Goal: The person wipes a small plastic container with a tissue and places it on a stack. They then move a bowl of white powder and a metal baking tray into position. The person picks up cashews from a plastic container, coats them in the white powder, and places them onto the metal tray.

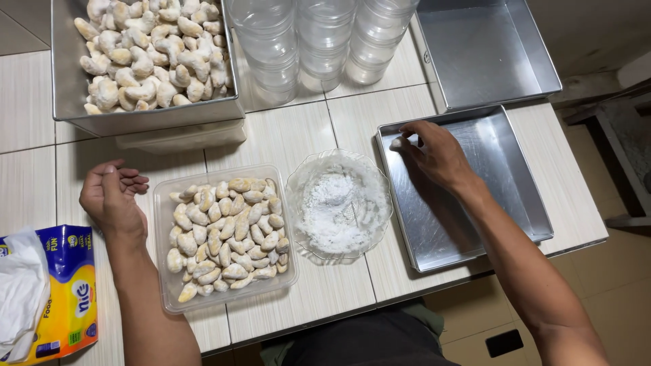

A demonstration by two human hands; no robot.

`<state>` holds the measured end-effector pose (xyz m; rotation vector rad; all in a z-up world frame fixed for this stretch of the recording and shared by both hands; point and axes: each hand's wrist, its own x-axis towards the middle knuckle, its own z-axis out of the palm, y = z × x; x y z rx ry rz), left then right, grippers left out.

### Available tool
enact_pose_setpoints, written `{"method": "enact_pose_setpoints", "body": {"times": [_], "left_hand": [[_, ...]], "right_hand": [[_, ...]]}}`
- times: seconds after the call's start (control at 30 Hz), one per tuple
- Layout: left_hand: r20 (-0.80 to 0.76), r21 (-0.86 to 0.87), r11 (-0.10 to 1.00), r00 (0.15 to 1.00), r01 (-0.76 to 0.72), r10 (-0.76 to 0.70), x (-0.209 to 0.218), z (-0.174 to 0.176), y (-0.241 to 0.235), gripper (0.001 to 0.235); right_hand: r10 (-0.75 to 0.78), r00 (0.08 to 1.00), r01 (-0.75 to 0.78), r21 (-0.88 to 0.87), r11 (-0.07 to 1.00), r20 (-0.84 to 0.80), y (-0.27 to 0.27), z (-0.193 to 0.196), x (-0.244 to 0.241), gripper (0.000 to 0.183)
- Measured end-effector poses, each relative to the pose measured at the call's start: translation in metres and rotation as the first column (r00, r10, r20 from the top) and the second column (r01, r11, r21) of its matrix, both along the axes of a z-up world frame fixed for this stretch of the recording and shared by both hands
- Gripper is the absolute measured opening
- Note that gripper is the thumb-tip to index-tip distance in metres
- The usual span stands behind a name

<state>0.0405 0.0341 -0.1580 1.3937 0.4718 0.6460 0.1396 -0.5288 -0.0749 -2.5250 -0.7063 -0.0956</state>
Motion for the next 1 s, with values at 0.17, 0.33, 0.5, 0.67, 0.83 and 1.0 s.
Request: {"method": "enact_pose_setpoints", "body": {"times": [0.17,0.33,0.5,0.67,0.83,1.0], "left_hand": [[-0.013,-0.003,1.0,1.0,0.002,-0.002,-0.002,0.003,-0.002,0.018],[-0.027,0.002,1.0,1.0,-0.003,0.003,-0.002,0.005,-0.003,0.018],[-0.033,0.008,1.0,0.999,-0.003,0.003,-0.003,0.006,-0.003,0.018],[-0.022,-0.005,1.0,1.0,0.0,0.0,-0.002,0.005,-0.003,0.018],[-0.026,0.003,1.0,1.0,-0.002,0.002,-0.003,0.008,-0.004,0.019],[-0.017,0.006,1.0,1.0,0.003,-0.003,-0.002,0.004,-0.002,0.019]], "right_hand": [[0.077,0.997,-0.078,0.08,0.994,0.025,0.006,0.001,0.0,0.024],[0.087,0.995,-0.09,0.071,0.993,0.047,0.008,-0.003,0.001,0.023],[0.092,0.994,-0.097,0.093,0.991,0.056,0.011,-0.002,0.002,0.026],[0.088,0.996,-0.091,0.099,0.991,0.035,0.011,-0.003,0.002,0.026],[0.076,0.997,-0.078,0.107,0.991,0.02,0.008,-0.009,0.004,0.025],[0.057,0.998,-0.058,0.108,0.992,0.012,0.004,-0.018,0.007,0.028]]}}
